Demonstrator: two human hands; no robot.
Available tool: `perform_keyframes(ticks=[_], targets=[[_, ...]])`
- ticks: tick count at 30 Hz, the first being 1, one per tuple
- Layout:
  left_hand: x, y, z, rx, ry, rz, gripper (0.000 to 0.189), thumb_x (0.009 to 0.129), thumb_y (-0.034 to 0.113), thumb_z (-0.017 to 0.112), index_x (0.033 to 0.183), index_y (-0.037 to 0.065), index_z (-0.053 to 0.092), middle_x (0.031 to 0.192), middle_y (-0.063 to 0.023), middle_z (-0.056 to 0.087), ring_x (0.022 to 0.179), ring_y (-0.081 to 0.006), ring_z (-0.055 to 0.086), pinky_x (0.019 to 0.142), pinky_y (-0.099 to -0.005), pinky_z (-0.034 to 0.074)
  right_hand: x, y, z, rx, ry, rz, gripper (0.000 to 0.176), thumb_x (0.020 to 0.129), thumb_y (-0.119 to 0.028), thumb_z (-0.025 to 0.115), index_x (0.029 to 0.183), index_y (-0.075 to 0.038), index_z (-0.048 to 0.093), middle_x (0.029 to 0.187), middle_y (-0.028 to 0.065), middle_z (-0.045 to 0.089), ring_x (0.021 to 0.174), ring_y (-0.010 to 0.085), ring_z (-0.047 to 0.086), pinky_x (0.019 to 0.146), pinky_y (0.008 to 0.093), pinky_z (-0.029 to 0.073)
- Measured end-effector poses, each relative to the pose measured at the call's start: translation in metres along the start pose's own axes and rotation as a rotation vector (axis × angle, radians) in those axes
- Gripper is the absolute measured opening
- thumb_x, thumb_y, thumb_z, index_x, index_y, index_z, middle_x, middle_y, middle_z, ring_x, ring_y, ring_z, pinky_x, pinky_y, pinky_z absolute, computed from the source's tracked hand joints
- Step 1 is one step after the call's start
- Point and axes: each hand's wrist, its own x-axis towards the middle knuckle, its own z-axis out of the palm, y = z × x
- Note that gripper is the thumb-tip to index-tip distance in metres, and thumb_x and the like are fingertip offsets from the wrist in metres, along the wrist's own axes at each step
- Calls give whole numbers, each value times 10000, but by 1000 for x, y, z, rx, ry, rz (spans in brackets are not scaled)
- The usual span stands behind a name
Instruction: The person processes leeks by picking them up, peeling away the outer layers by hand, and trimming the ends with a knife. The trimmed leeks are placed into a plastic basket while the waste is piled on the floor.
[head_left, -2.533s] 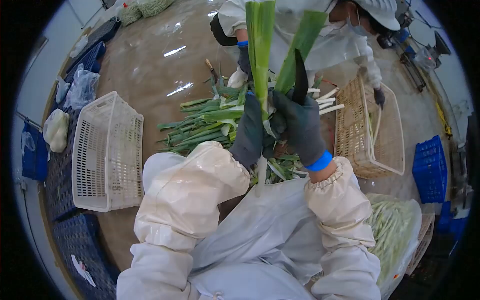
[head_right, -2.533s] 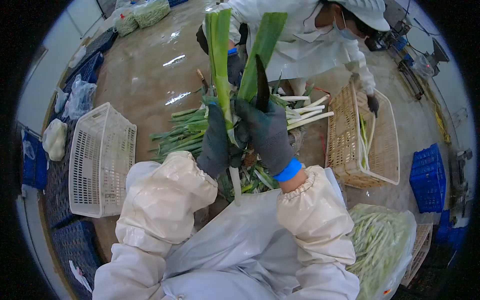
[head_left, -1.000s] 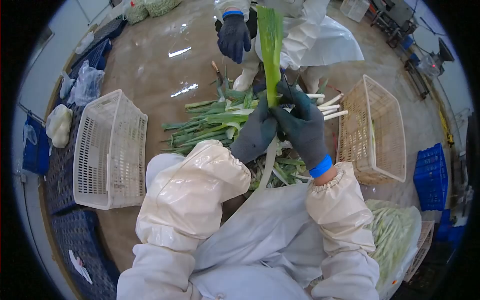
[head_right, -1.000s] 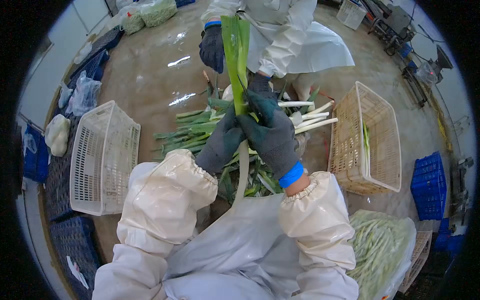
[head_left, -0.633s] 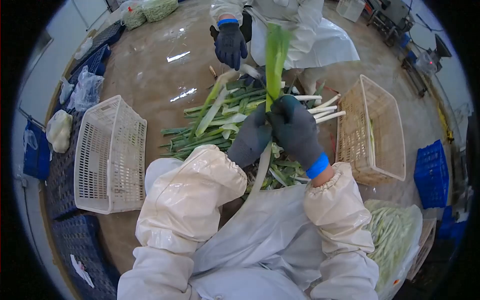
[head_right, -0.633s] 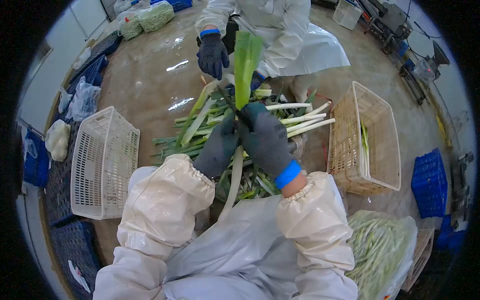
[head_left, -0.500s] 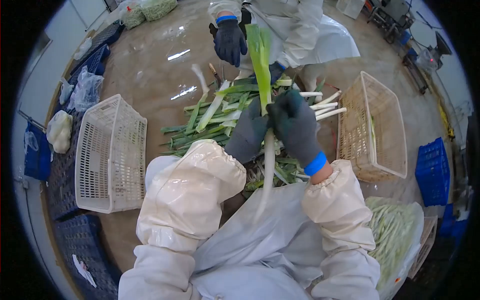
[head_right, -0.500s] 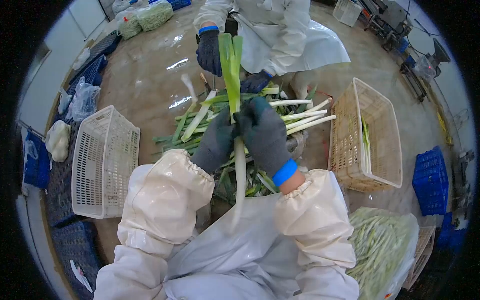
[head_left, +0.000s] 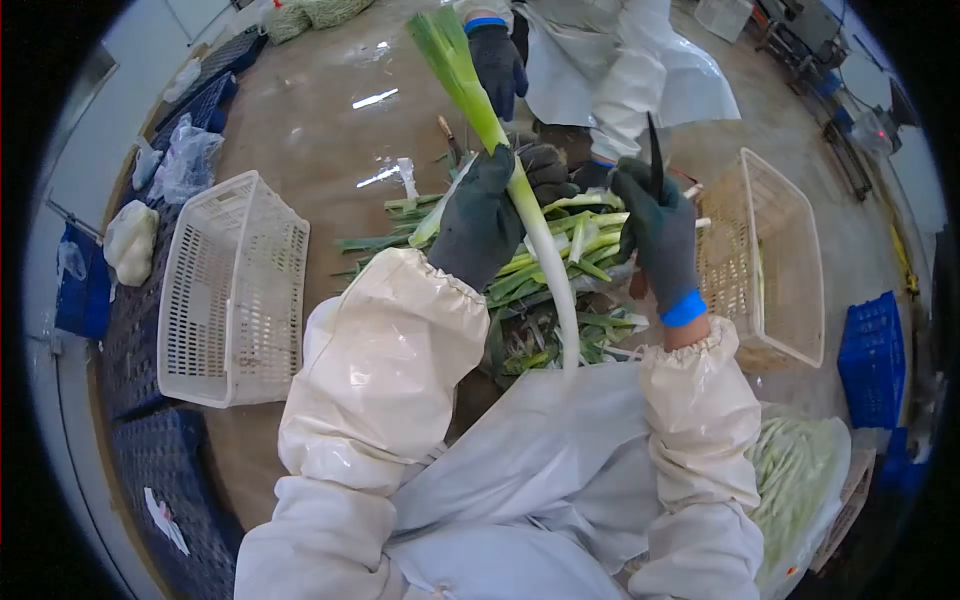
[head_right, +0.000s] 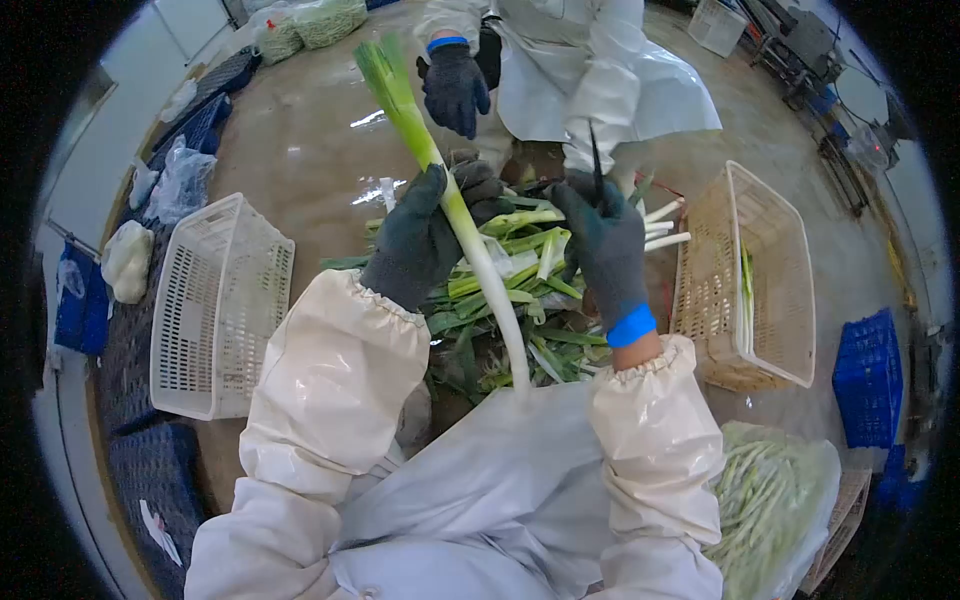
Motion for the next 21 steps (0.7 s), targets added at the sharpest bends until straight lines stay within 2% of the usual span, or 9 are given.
perform_keyframes(ticks=[2, 5, 6, 9, 10, 14, 17, 21], targets=[[-1, 4, 1, -49, -8, 8, 419, 971, 304, 515, 1220, -30, 467, 1150, -174, 579, 1098, -315, 565, 976, -498, 462, -9, -2, 7, -2, -128, 23, 251, 861, -157, 657, 1054, 4, 662, 910, 45, 664, 727, 81, 567, 613, 241, 453], [6, 7, -12, 38, 94, 82, 417, 976, 318, 501, 1222, -17, 470, 1154, -174, 578, 1110, -311, 559, 975, -504, 455, -20, -2, 18, -69, -356, 23, 182, 843, -102, 644, 986, 1, 690, 916, 59, 669, 799, 105, 594, 689, 255, 471], [8, 9, -17, 27, 71, 91, 417, 976, 325, 500, 1221, -12, 474, 1153, -174, 579, 1108, -310, 561, 979, -502, 451, -23, -1, 18, -277, -493, -111, 234, 802, -155, 688, 990, -17, 696, 885, 77, 677, 778, 143, 616, 697, 280, 481], [12, 17, -26, 24, 46, 117, 417, 974, 336, 503, 1214, -3, 484, 1134, -172, 590, 1086, -310, 574, 972, -492, 454, -33, 1, 31, -455, -521, 51, 317, 760, -231, 731, 1009, -37, 696, 860, 109, 685, 753, 176, 637, 708, 310, 488], [11, 20, -25, 40, 69, 120, 416, 971, 335, 509, 1210, -5, 487, 1117, -169, 598, 1070, -311, 583, 960, -487, 464, -35, 9, 34, -438, -464, -12, 388, 727, -286, 753, 1024, -45, 692, 856, 129, 691, 745, 209, 658, 713, 325, 492], [7, 27, -12, 282, 33, 126, 410, 960, 312, 538, 1181, -31, 499, 1039, -156, 628, 979, -298, 629, 889, -442, 519, -33, 16, 35, -506, -277, -235, 390, 734, -238, 741, 1067, -45, 675, 904, 157, 673, 798, 266, 663, 725, 348, 498], [8, 26, -7, 546, 267, 142, 384, 956, 286, 550, 1166, -33, 511, 1013, -156, 637, 930, -274, 648, 839, -397, 549, -28, 16, 29, -581, -172, -389, 390, 731, -223, 744, 1068, -41, 670, 910, 156, 666, 812, 262, 661, 724, 354, 498], [5, 49, -3, 454, 353, 281, 387, 946, 311, 566, 1161, -8, 529, 1028, -165, 641, 881, -258, 662, 781, -381, 566, -28, 14, 25, -608, -206, -352, 363, 720, -196, 759, 1033, -34, 673, 892, 128, 673, 773, 229, 649, 702, 344, 495]])
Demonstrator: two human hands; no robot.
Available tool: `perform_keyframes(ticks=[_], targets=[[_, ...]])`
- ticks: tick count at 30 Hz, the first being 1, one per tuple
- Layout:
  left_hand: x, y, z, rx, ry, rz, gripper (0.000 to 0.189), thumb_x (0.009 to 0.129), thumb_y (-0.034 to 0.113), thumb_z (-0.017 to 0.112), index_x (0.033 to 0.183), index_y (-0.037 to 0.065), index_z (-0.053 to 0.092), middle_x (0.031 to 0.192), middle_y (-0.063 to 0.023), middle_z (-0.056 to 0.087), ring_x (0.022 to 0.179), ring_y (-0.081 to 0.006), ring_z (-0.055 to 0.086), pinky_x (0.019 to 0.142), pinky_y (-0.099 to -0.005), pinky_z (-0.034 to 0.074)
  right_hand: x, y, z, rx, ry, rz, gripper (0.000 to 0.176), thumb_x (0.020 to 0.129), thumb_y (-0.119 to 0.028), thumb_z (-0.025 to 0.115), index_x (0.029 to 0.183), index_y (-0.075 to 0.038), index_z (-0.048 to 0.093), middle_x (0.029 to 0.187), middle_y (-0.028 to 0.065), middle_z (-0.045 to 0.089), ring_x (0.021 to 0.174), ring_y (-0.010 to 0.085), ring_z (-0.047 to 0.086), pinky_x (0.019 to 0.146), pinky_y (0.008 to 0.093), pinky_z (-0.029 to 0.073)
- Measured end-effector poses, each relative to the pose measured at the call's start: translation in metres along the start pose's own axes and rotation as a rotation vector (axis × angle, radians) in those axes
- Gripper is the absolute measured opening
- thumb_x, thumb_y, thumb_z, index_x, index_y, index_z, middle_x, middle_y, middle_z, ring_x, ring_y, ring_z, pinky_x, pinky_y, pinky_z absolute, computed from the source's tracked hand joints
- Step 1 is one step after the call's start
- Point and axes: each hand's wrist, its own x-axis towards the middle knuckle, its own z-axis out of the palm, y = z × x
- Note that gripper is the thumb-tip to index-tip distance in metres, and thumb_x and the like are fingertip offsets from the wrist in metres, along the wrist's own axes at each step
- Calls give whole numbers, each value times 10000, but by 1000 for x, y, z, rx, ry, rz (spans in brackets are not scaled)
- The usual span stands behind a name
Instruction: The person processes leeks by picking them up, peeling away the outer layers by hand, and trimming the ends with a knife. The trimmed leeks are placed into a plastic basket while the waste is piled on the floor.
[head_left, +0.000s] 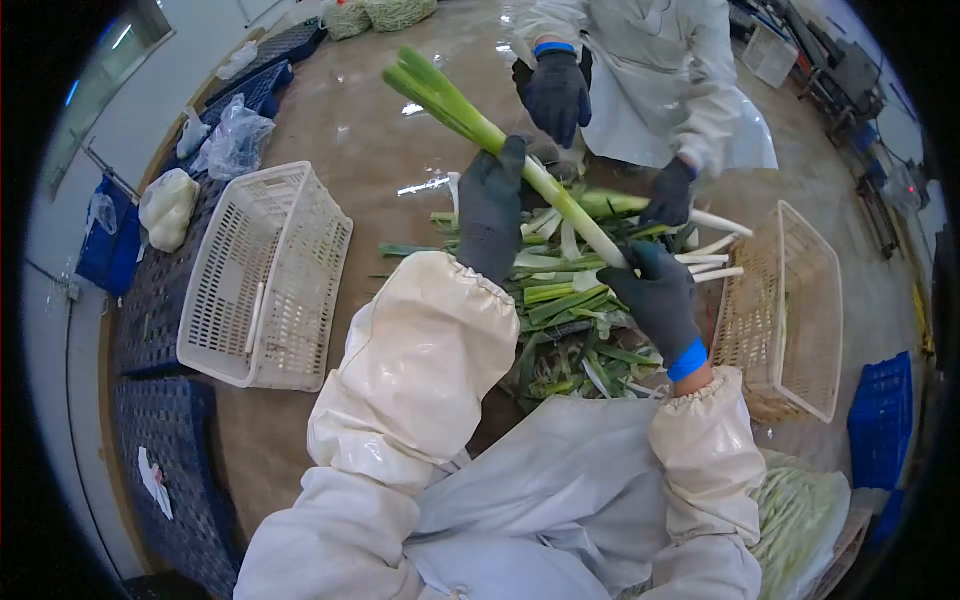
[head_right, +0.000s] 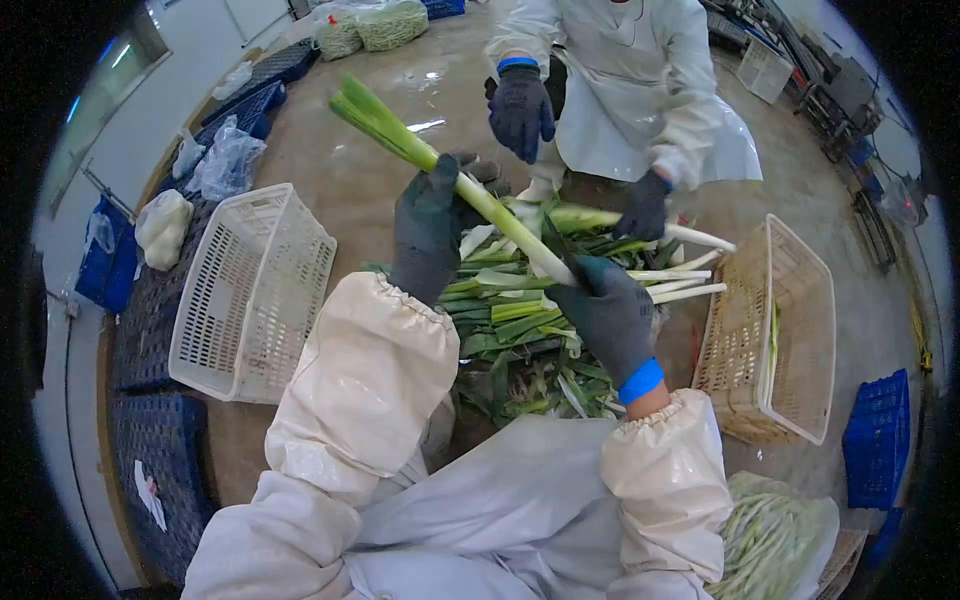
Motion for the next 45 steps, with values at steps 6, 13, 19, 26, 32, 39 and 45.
perform_keyframes(ticks=[6, 13, 19, 26, 32, 39, 45], targets=[[1, 3, -8, -138, -106, -5, 370, 943, 280, 570, 1159, -18, 536, 1021, -160, 644, 897, -252, 657, 791, -392, 562, 5, -14, -12, 380, -279, 336, 270, 747, -174, 758, 959, -20, 692, 729, 24, 637, 662, 73, 558, 619, 246, 452], [-5, 0, 6, 102, -142, -146, 319, 922, 184, 588, 1151, -33, 539, 1007, -150, 634, 917, -257, 649, 796, -375, 565, -2, 2, 0, 433, -64, 164, 290, 737, -188, 753, 959, -11, 693, 770, 39, 655, 674, 96, 564, 641, 260, 450], [-5, -9, 5, 12, -92, -225, 351, 924, 231, 601, 1143, -36, 541, 985, -145, 622, 895, -255, 649, 756, -354, 573, 4, 2, -7, 162, 50, 18, 337, 745, -193, 760, 1020, -15, 681, 886, 91, 674, 762, 174, 624, 714, 297, 479], [-23, -38, 19, 129, -290, -240, 357, 926, 234, 606, 1168, -23, 549, 991, -95, 624, 883, -203, 641, 773, -333, 557, 5, -6, 1, 412, 152, -1, 269, 800, -159, 721, 1017, -5, 679, 930, 116, 678, 793, 184, 647, 704, 301, 488], [-39, -43, 33, 226, -327, -216, 336, 886, 170, 647, 1148, -35, 594, 942, -91, 645, 796, -139, 624, 698, -269, 526, 5, 5, 5, 140, 219, -108, 224, 822, -172, 685, 971, -6, 680, 856, 133, 678, 760, 210, 653, 690, 333, 495], [-43, -48, 35, 344, -232, -170, 302, 879, 157, 630, 1100, -44, 588, 964, -104, 639, 841, -167, 625, 759, -308, 530, 5, 10, 12, 409, 186, 44, 212, 840, -207, 664, 879, 2, 658, 706, 109, 635, 661, 192, 644, 594, 328, 477], [-21, -22, 30, 18, -270, -275, 347, 869, 97, 515, 1139, -122, 521, 1024, -225, 630, 974, -326, 631, 902, -426, 516, 8, 3, -25, 930, 137, 497, 290, 875, -282, 614, 724, -36, 589, 516, 51, 516, 375, 159, 493, 377, 271, 400]])
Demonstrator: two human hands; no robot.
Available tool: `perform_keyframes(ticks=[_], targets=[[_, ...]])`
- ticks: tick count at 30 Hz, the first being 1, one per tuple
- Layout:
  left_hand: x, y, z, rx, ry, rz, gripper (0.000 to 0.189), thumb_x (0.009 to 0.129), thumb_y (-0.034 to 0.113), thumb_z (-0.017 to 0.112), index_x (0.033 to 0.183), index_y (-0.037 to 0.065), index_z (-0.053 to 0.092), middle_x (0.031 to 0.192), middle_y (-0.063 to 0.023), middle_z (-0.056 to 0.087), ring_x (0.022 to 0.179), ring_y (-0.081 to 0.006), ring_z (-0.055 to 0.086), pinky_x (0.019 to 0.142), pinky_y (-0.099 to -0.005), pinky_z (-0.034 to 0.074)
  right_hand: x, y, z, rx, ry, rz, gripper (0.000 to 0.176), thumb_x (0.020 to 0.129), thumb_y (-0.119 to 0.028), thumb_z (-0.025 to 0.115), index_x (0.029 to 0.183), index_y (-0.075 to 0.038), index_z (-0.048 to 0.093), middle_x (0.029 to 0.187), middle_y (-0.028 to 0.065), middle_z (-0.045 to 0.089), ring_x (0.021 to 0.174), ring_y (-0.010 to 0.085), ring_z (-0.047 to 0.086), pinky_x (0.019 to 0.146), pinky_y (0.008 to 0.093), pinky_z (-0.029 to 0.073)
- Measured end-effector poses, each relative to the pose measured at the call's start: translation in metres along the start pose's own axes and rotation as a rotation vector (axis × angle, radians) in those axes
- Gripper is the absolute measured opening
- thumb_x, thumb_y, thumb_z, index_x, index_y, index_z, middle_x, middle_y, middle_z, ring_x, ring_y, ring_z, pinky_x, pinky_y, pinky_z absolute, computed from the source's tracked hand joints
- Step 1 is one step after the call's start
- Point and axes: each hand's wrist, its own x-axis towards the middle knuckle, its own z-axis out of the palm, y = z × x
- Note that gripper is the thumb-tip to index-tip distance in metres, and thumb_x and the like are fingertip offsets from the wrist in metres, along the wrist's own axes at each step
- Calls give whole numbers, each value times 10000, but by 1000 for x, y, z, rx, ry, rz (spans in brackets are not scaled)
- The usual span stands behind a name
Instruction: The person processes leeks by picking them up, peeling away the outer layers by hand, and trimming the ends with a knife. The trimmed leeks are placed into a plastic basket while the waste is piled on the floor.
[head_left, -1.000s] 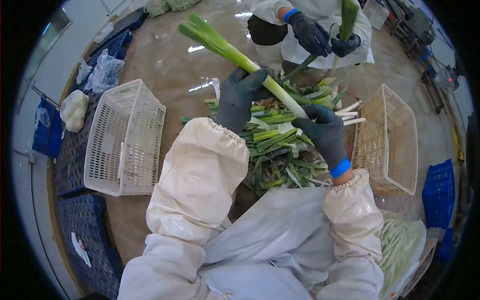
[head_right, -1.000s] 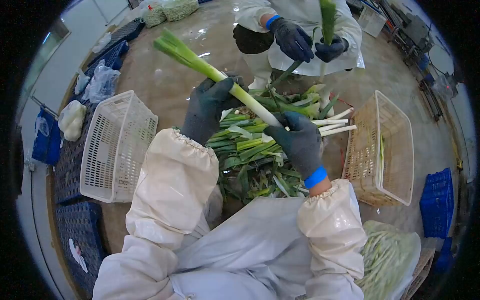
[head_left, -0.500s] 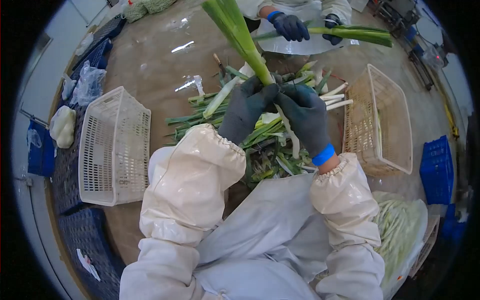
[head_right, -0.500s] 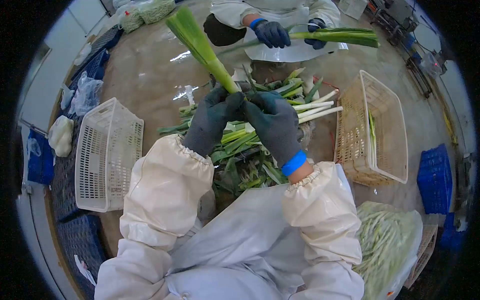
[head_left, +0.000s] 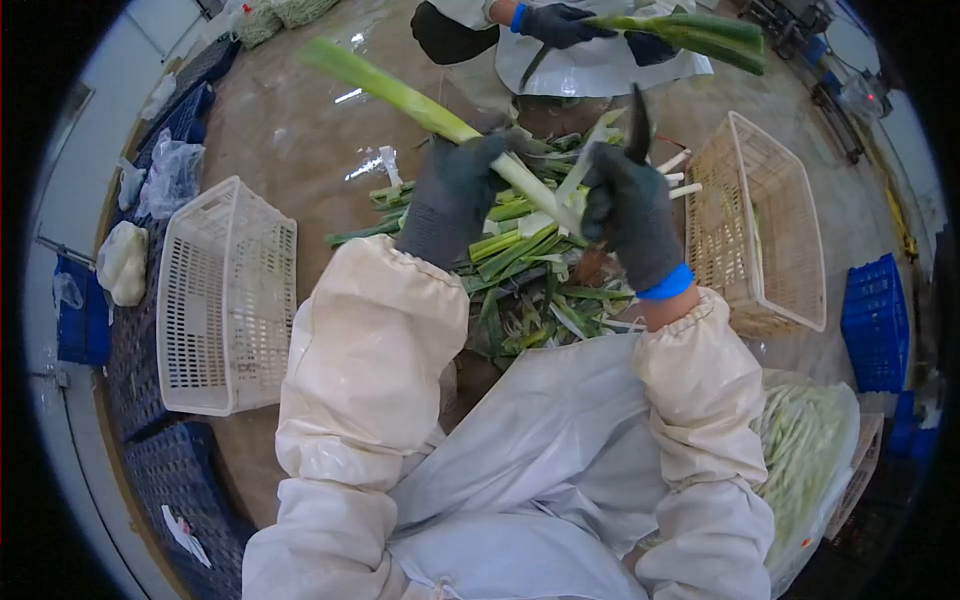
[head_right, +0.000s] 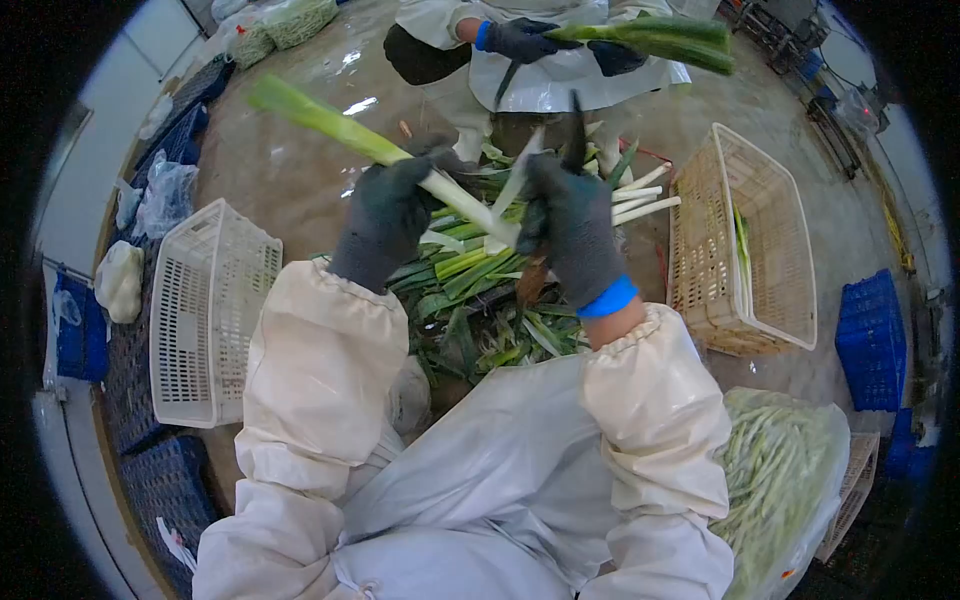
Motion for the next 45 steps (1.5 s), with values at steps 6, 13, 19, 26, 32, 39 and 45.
perform_keyframes(ticks=[6, 13, 19, 26, 32, 39, 45], targets=[[12, 23, -44, -226, -34, 161, 370, 833, 84, 494, 1147, -110, 471, 963, -228, 621, 905, -383, 630, 834, -505, 535, 21, -17, -43, 146, 284, -197, 261, 886, -252, 616, 733, -42, 586, 530, 57, 520, 373, 159, 492, 379, 278, 413], [16, 31, -71, -374, -46, 181, 490, 792, 88, 465, 1233, -114, 394, 973, -244, 615, 913, -416, 611, 840, -575, 508, 20, -49, -78, 79, 648, -545, 203, 846, -200, 656, 807, -3, 626, 560, 69, 547, 408, 171, 530, 380, 282, 413], [13, 29, -71, -166, 21, 184, 504, 790, 87, 461, 1257, -104, 438, 1033, -239, 624, 970, -402, 606, 903, -526, 478, 17, -65, -104, 14, 763, -663, 220, 833, -223, 658, 835, -5, 625, 629, 91, 606, 414, 168, 552, 388, 277, 422], [17, 11, -55, -316, -85, 71, 534, 793, 99, 468, 1287, -102, 435, 1142, -265, 589, 1069, -398, 571, 980, -505, 439, 27, -18, -64, -335, 174, -341, 170, 874, -154, 624, 979, -41, 695, 837, 47, 664, 559, 85, 542, 491, 236, 435], [14, -2, -35, -512, -289, -68, 592, 780, 90, 494, 1333, -92, 385, 1249, -254, 529, 1189, -386, 502, 1061, -500, 368, -7, 13, 24, -423, -198, -296, 259, 798, -185, 727, 1001, -28, 692, 835, 48, 671, 655, 98, 585, 604, 271, 467], [7, -10, -15, -459, -223, -7, 551, 729, 48, 470, 1252, -121, 444, 1142, -246, 585, 1095, -342, 564, 1008, -427, 429, -11, 39, 39, -511, -138, -454, 202, 808, -215, 701, 899, -35, 703, 708, 114, 646, 624, 166, 604, 591, 317, 463], [11, -15, -19, -369, -300, 17, 580, 799, 122, 493, 1334, -78, 393, 1224, -218, 552, 1198, -345, 504, 1056, -455, 386, -7, 40, 32, -559, -66, -387, 192, 839, -216, 657, 832, -24, 675, 676, 133, 624, 579, 205, 600, 563, 341, 454]])
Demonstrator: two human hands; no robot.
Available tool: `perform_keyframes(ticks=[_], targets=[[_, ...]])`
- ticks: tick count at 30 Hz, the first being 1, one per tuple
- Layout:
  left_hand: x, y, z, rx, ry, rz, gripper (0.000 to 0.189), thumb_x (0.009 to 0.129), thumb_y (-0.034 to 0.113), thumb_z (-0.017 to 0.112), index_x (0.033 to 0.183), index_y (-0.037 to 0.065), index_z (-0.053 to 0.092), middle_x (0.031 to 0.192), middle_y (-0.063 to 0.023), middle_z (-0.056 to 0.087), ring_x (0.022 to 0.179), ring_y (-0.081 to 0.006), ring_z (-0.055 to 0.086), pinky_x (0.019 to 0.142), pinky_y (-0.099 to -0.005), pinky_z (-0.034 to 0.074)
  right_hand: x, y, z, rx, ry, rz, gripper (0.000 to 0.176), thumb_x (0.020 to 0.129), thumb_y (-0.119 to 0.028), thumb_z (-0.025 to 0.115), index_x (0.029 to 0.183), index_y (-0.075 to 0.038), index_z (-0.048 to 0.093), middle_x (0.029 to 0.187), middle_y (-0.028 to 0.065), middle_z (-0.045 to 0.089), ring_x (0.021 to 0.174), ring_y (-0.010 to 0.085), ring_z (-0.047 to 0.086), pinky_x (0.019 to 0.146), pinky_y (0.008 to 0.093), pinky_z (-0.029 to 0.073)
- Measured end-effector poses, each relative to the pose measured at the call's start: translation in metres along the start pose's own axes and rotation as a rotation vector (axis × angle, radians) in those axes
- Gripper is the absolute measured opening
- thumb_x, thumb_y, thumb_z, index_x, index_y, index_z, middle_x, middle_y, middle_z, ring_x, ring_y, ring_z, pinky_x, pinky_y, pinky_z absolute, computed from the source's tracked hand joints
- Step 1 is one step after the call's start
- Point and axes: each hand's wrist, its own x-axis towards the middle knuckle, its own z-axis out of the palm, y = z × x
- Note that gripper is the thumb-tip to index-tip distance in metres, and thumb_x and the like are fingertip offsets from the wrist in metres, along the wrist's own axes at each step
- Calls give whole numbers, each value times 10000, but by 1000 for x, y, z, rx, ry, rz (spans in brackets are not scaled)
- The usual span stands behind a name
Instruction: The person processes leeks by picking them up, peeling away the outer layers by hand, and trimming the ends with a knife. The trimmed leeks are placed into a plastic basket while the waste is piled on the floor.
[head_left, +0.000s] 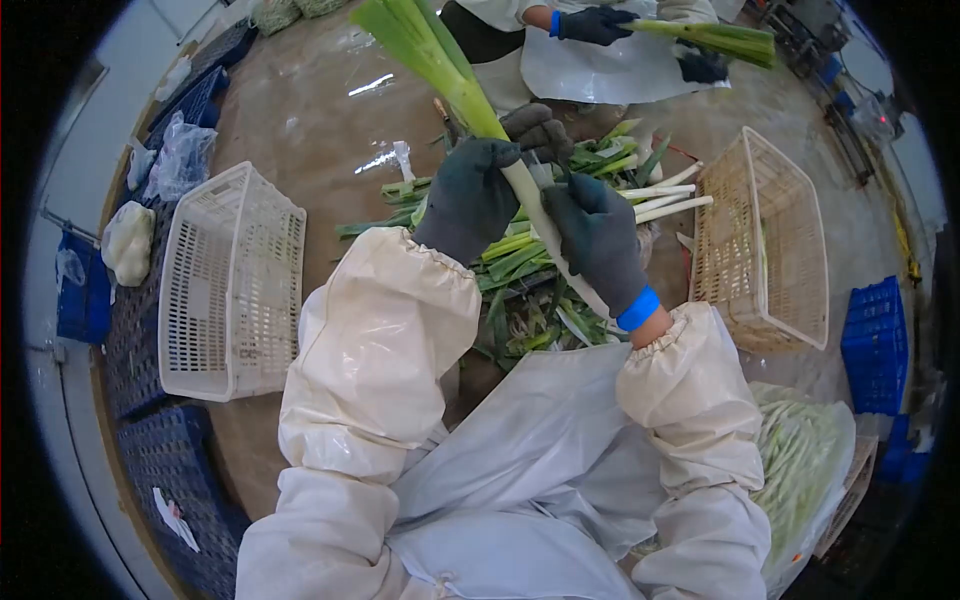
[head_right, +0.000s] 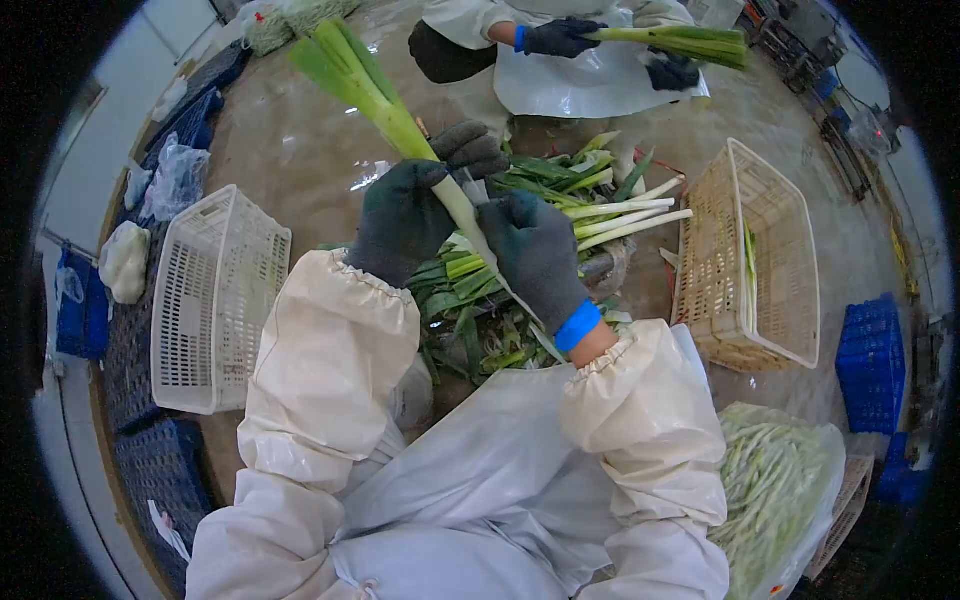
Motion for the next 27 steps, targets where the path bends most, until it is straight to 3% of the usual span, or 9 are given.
perform_keyframes(ticks=[3, 5, 9, 12, 15, 18, 21, 24, 27], targets=[[-1, 5, 10, 138, 137, -1, 487, 832, 149, 540, 1269, -58, 473, 1133, -176, 604, 1067, -283, 581, 959, -403, 458, -2, -2, 0, 187, 47, 106, 163, 886, -187, 630, 872, -24, 642, 600, 0, 548, 437, 69, 484, 414, 239, 368], [-3, 10, 20, 213, 284, -18, 411, 840, 159, 596, 1189, -51, 542, 1049, -130, 634, 945, -199, 618, 867, -332, 496, -2, -7, -3, 210, 80, 145, 170, 890, -196, 629, 890, -26, 641, 600, 1, 549, 435, 70, 481, 416, 239, 371], [-5, 8, 29, 478, 334, 98, 446, 825, 216, 707, 1160, -41, 565, 1011, -112, 645, 875, -154, 623, 786, -288, 503, -2, -24, -12, 293, 111, 252, 167, 898, -188, 626, 905, -22, 638, 635, 3, 566, 496, 59, 501, 455, 231, 389], [-4, 5, 32, 644, 380, 110, 454, 796, 189, 746, 1142, -51, 575, 1003, -121, 650, 866, -150, 624, 773, -283, 505, 3, -2, -1, 128, 172, -40, 203, 900, -196, 616, 847, 0, 617, 654, 114, 611, 561, 178, 565, 545, 347, 442], [-6, 1, 30, 733, 427, 93, 472, 770, 181, 770, 1128, -60, 578, 991, -132, 655, 870, -153, 628, 784, -285, 507, -3, -8, 0, -71, 135, -101, 171, 889, -183, 619, 863, -15, 622, 696, 139, 621, 603, 254, 586, 571, 358, 449], [-4, -3, 20, 757, 474, 57, 476, 767, 197, 773, 1122, -55, 579, 979, -129, 658, 855, -153, 628, 771, -286, 508, -3, 3, 5, -16, 124, -155, 139, 866, -171, 635, 874, -31, 631, 736, 162, 624, 644, 317, 594, 586, 369, 455], [-4, -3, 17, 840, 430, 31, 461, 784, 223, 756, 1122, -36, 579, 966, -112, 655, 821, -145, 621, 731, -280, 507, -4, -3, 1, -95, 112, -126, 130, 852, -164, 644, 877, -36, 635, 748, 169, 621, 673, 335, 604, 601, 380, 461], [-5, -1, 16, 852, 366, -11, 451, 786, 218, 750, 1117, -35, 580, 939, -106, 651, 804, -145, 620, 715, -273, 507, -6, -6, 2, -135, 119, -304, 132, 846, -156, 648, 880, -31, 625, 755, 172, 621, 671, 342, 593, 609, 377, 467], [-3, -9, 0, 733, 412, 3, 411, 808, 206, 724, 1108, -35, 579, 913, -104, 644, 783, -159, 625, 699, -277, 514, -6, -1, 6, -69, 93, -208, 151, 859, -165, 642, 899, -21, 625, 726, 153, 611, 666, 294, 600, 630, 371, 476]])
